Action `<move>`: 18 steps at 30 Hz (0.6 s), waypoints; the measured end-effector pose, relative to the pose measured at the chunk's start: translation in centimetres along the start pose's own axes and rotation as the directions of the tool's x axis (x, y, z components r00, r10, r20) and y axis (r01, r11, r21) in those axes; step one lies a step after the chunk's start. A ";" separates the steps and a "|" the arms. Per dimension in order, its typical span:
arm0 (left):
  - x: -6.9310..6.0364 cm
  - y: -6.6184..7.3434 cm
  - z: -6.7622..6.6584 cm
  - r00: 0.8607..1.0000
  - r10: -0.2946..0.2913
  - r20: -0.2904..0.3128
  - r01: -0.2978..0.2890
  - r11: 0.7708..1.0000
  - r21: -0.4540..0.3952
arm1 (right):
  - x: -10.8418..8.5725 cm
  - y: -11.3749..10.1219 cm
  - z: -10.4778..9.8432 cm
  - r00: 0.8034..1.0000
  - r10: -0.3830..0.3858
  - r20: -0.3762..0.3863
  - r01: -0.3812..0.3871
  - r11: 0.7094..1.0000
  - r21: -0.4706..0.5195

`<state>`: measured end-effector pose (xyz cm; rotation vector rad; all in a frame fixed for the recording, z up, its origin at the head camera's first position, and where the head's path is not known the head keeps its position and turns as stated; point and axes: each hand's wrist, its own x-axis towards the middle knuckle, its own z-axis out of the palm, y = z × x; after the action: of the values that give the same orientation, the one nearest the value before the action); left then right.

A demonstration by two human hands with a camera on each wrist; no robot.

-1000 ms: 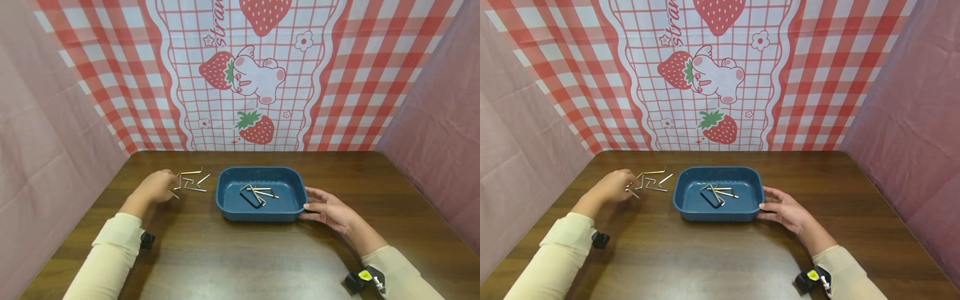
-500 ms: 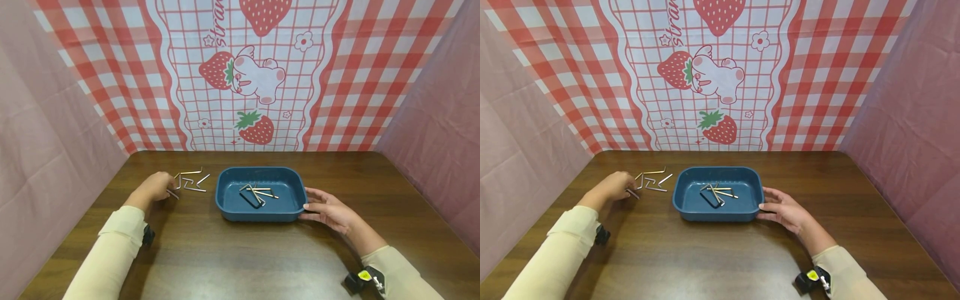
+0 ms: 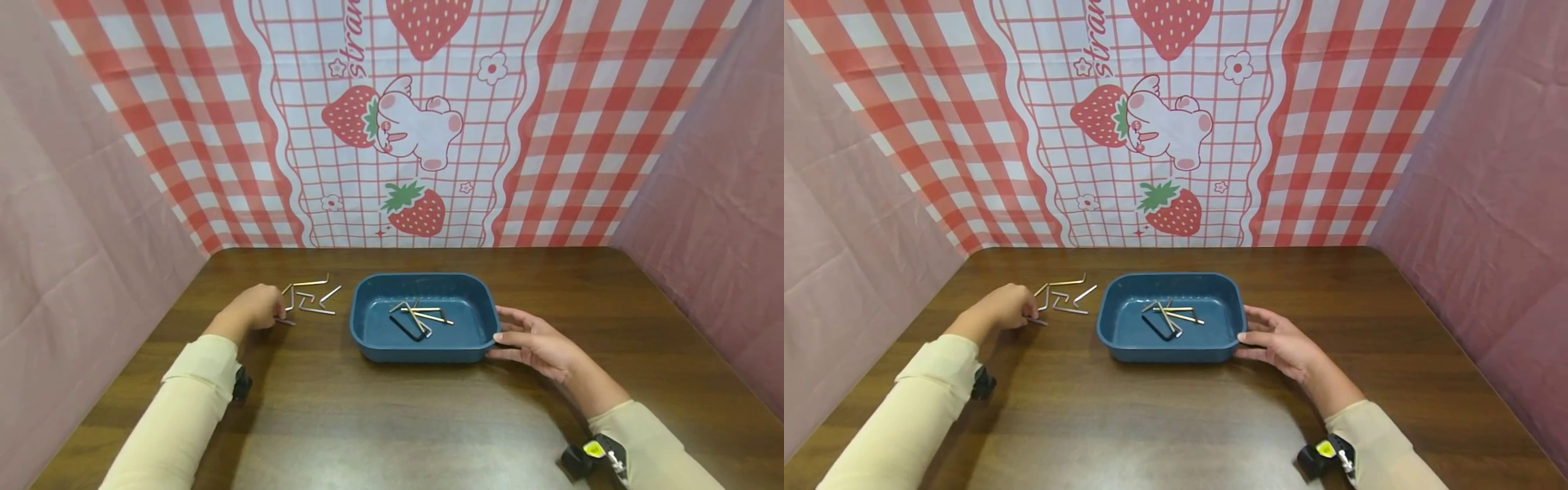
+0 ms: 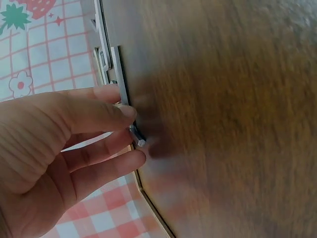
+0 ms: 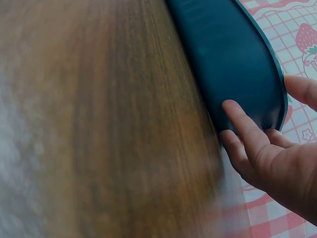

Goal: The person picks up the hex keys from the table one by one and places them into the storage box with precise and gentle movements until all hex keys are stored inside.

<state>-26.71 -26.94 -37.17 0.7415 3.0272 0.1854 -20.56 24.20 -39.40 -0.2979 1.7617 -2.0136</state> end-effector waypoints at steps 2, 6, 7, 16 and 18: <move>0.0 -0.1 0.1 1.000 0.021 0.000 -0.021 1.000 -0.013 | 0.0 0.1 0.0 1.000 -0.002 0.001 0.002 1.000 0.001; -0.2 0.0 0.1 0.992 0.118 -0.034 -0.120 0.992 -0.049 | 0.1 0.1 0.0 1.000 -0.005 0.003 0.005 1.000 0.005; -0.2 0.1 0.1 0.992 0.124 -0.034 -0.126 0.991 -0.053 | 0.1 0.1 0.0 1.000 -0.005 0.003 0.004 1.000 0.005; 0.2 1.5 0.5 0.996 0.088 0.011 -0.087 0.993 -0.081 | 0.0 0.0 0.1 1.000 -0.009 0.004 0.009 1.000 0.012; 0.2 1.8 0.5 0.996 0.083 0.013 -0.082 0.992 -0.092 | 0.0 -0.1 0.2 1.000 -0.011 0.005 0.011 1.000 0.016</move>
<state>-26.00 -25.24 -37.47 0.8565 2.9509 0.3145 -20.46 24.09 -39.31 -0.3078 1.7444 -2.0315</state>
